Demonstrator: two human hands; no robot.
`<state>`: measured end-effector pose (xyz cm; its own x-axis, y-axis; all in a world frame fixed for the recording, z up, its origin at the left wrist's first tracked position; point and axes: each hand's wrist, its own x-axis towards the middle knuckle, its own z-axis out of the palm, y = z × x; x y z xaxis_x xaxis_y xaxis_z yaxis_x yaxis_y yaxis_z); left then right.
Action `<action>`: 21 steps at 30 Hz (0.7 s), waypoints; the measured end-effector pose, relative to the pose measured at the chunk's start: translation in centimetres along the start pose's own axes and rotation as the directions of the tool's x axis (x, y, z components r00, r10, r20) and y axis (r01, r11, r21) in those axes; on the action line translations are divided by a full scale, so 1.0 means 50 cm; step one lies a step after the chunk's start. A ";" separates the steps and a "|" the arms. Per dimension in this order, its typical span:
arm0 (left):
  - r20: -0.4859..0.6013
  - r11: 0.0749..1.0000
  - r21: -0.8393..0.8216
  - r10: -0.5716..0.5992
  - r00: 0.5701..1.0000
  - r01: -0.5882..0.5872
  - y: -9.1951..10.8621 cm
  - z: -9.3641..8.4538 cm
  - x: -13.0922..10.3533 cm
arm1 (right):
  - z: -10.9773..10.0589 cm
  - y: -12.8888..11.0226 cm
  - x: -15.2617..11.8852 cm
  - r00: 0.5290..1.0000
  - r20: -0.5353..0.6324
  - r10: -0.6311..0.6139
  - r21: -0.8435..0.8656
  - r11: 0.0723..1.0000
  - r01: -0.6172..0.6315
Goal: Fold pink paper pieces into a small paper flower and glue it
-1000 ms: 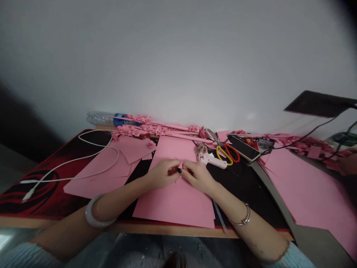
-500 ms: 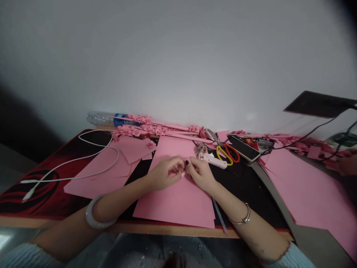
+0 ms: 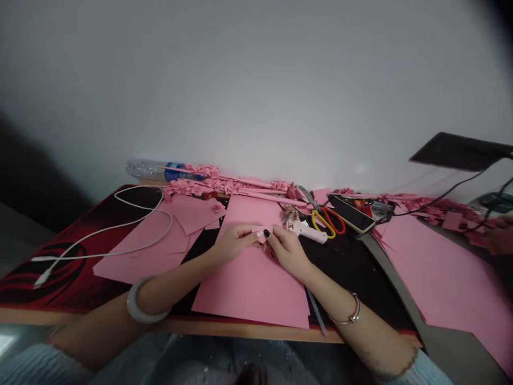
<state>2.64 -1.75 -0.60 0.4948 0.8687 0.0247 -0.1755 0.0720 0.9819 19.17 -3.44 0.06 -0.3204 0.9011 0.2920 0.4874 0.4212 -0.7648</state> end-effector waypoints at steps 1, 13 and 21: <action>-0.016 1.000 -0.007 -0.002 1.000 0.002 0.000 -0.001 0.000 | 0.000 0.001 0.000 1.000 -0.030 -0.002 -0.031 1.000 0.001; -0.105 0.998 0.058 -0.031 0.994 0.037 0.001 -0.004 0.001 | -0.004 -0.011 0.005 0.959 -0.199 -0.201 -0.056 0.979 0.194; -0.132 0.994 0.042 -0.094 0.987 0.100 0.016 0.006 -0.009 | 0.002 -0.013 -0.002 0.952 -0.236 -0.193 -0.066 0.981 0.183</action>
<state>2.50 -2.24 0.24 0.3924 0.9151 -0.0926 -0.0890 0.1380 0.9864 18.79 -3.81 0.45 -0.2077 0.8009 0.5616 0.4733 0.5847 -0.6588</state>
